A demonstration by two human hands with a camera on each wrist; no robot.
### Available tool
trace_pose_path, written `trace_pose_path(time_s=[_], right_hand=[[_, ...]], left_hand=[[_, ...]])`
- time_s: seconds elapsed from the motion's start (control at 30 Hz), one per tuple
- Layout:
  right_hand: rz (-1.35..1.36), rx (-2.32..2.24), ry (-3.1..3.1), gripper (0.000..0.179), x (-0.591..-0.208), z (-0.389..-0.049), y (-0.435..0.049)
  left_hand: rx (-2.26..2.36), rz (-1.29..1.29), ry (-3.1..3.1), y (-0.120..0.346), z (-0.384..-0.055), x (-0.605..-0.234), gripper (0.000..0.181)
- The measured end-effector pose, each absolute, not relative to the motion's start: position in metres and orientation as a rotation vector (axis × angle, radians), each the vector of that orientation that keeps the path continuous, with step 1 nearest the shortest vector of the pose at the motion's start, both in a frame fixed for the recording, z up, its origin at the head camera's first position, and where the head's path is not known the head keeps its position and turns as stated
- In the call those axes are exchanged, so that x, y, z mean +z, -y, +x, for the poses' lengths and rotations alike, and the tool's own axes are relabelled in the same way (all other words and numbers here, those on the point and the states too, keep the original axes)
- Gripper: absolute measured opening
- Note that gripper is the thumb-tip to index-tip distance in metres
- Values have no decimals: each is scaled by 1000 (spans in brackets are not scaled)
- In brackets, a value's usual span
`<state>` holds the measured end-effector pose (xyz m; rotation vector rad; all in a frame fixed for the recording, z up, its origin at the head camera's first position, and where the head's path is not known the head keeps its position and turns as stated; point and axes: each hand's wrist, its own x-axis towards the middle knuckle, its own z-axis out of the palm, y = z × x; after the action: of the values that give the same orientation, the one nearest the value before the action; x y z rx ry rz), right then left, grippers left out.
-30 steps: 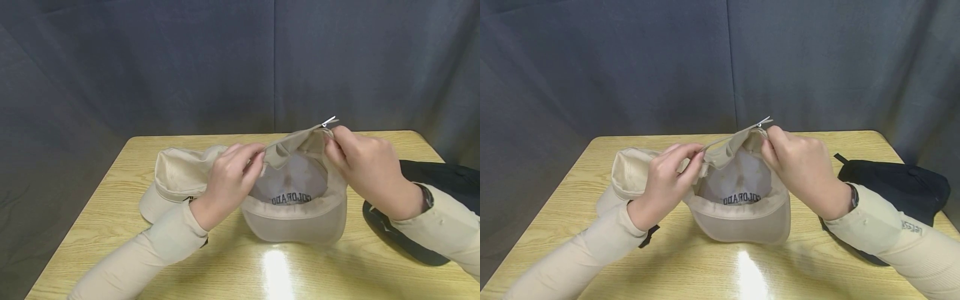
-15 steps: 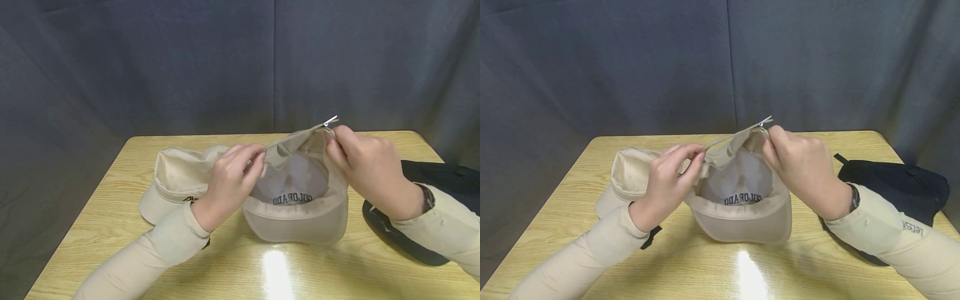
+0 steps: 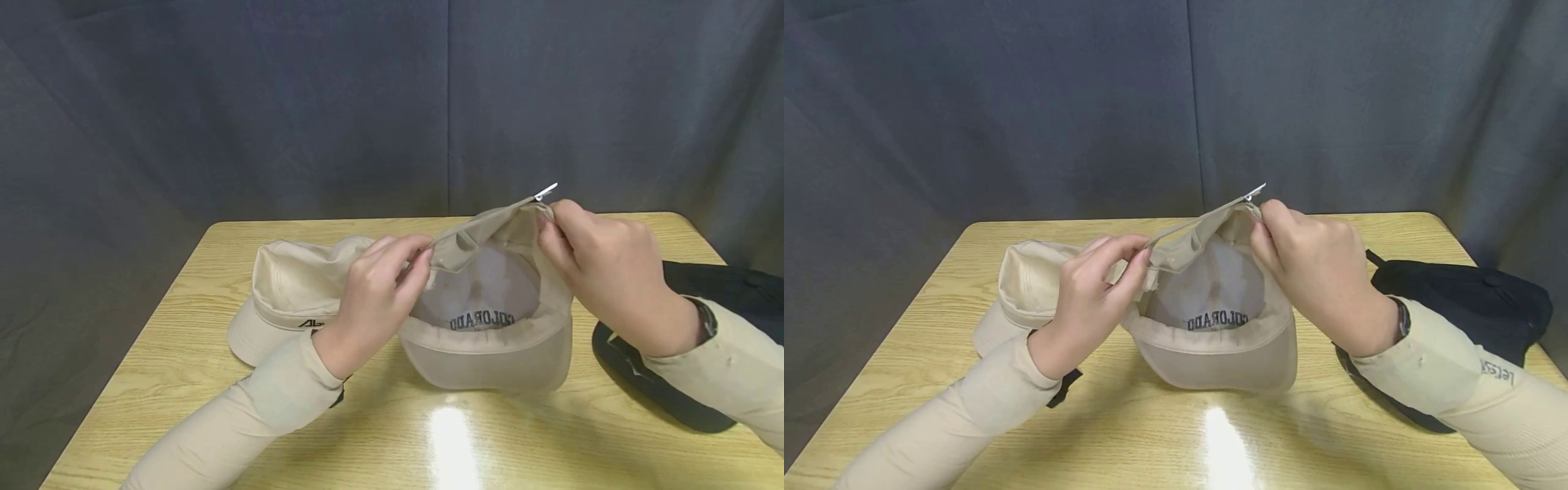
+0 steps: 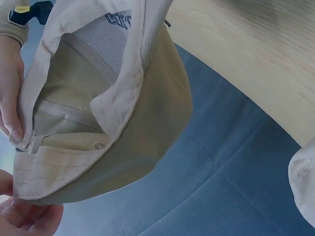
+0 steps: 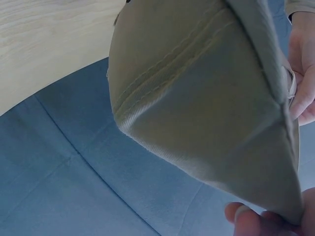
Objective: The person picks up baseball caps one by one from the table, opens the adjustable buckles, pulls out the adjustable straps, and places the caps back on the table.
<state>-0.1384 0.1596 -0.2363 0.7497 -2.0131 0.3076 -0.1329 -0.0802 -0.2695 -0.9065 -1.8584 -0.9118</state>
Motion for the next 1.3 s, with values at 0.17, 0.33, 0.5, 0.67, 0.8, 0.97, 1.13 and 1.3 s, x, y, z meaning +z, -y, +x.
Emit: trace_pose_path(time_s=[0.17, 0.33, 0.5, 0.67, 0.8, 0.97, 1.13, 1.3], right_hand=[[737, 312, 2013, 24, -236, -138, -159], [731, 319, 2014, 23, -236, -138, -159], [742, 272, 2036, 28, -233, -137, -161], [738, 286, 2033, 30, -233, -138, -163], [723, 313, 2028, 30, -234, -140, -164], [716, 320, 2032, 32, -232, -138, -164], [731, 353, 2025, 33, -229, -134, -163], [740, 423, 1995, 38, -228, -134, -161]], left_hand=[[-914, -907, 1861, 81, -132, -270, 8], [-920, -906, 1858, 81, -132, -271, 9], [-925, -900, 1854, 81, -132, -271, 8], [-941, -889, 1848, 82, -131, -273, 9], [-938, -888, 1844, 83, -132, -274, 9], [-931, -913, 1825, 85, -131, -276, 10], [-907, -959, 1792, 87, -132, -281, 9], [-824, -1038, 1778, 90, -131, -286, 9]])
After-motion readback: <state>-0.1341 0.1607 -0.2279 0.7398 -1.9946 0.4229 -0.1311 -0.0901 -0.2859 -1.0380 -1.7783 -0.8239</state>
